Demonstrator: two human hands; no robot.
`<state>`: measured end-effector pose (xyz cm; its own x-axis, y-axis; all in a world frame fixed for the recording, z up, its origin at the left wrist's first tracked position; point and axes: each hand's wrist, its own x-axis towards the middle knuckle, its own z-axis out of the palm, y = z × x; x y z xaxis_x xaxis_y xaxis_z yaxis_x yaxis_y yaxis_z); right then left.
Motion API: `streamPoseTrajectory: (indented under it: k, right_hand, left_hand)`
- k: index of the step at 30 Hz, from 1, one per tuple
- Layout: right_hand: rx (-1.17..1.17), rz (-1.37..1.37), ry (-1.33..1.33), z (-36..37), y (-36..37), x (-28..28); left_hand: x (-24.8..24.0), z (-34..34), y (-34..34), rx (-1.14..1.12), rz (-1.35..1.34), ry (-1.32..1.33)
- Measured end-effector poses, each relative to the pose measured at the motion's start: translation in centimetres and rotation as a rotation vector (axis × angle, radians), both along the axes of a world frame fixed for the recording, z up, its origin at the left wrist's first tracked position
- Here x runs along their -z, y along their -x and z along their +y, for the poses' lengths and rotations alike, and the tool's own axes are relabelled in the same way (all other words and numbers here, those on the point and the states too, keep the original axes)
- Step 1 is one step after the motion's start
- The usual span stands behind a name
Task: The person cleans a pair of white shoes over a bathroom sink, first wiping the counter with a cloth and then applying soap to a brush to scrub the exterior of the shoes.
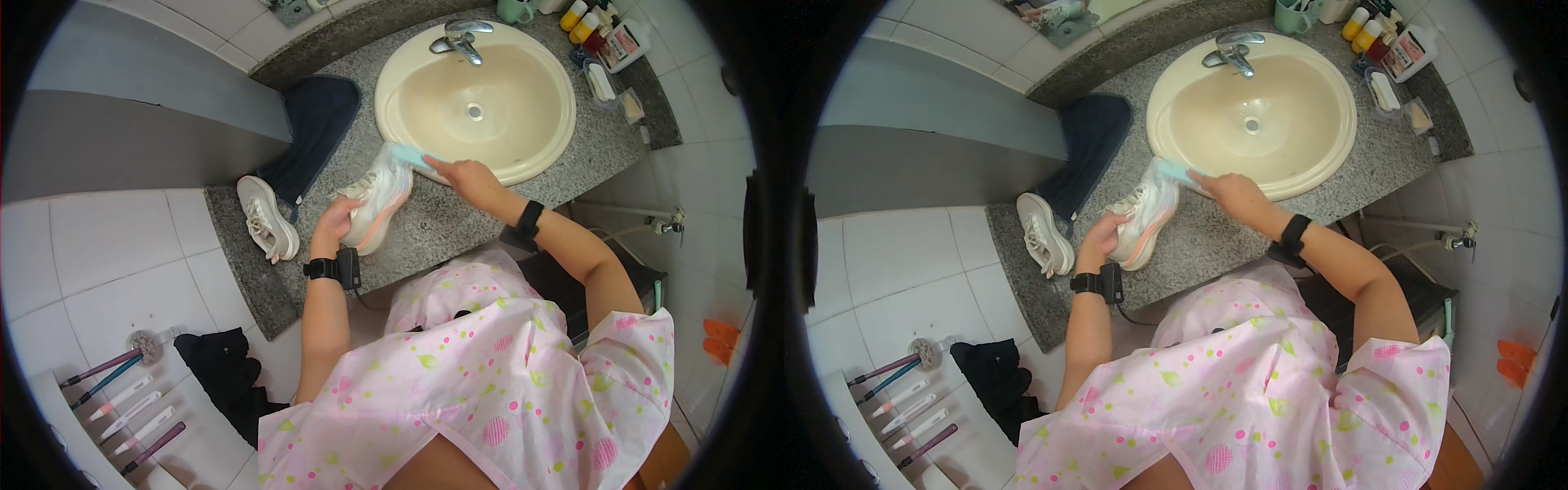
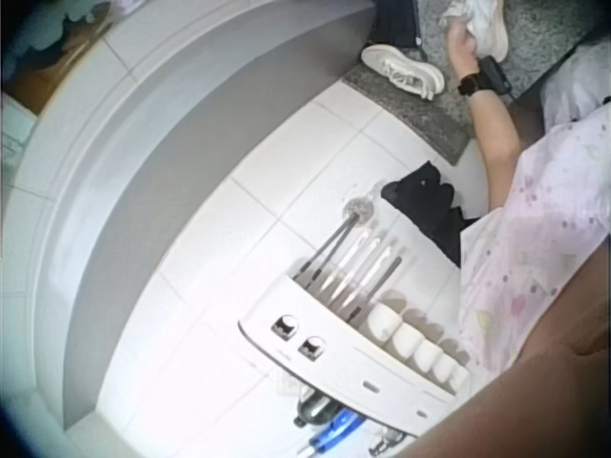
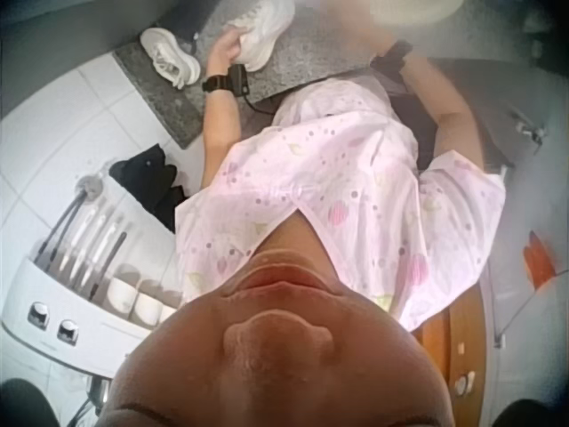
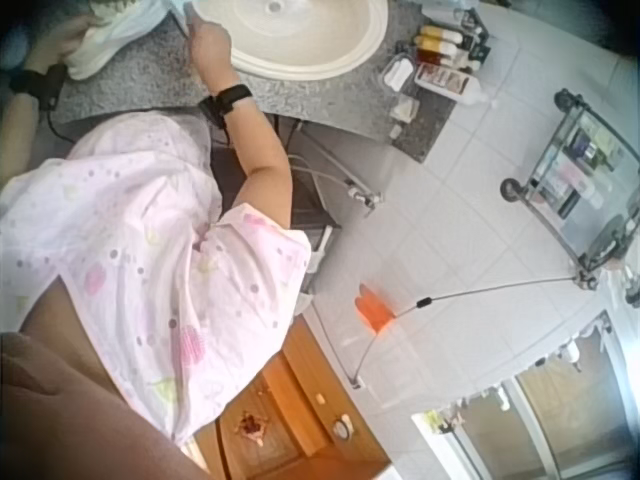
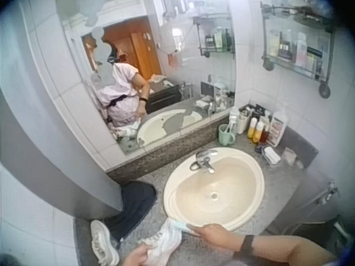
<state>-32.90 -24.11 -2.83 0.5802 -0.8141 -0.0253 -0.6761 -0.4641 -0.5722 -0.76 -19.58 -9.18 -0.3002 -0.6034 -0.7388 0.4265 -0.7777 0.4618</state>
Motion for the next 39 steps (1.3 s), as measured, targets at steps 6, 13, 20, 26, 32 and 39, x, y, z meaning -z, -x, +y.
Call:
streamPoseTrajectory:
  k: [6,13,20,26,32,39]
  right_hand:
    - [-0.145,0.089,-0.022,3.6,-0.2,-0.7]
    - [0.007,0.023,0.032,-0.4,-1.3,-0.7]
    - [-0.081,0.013,-0.012,2.6,-0.4,-0.4]
    - [-0.009,-0.033,0.025,1.4,-1.7,0.7]
    - [-0.059,0.027,-0.029,2.2,-1.2,-1.0]
    - [-0.138,0.073,-0.008,4.4,-1.7,-0.4]
  left_hand:
    - [0.8,0.2,-0.2,0.036,-0.027,0.028]
    - [0.8,-0.1,-0.8,0.011,0.02,0.029]
    - [1.4,-0.1,-0.4,0.01,0.064,0.026]
    - [1.9,0.4,-1.6,-0.016,0.045,-0.008]
    - [1.2,0.2,-0.9,-0.022,0.057,0.004]
    - [1.1,0.4,-1.3,-0.04,0.043,0.019]
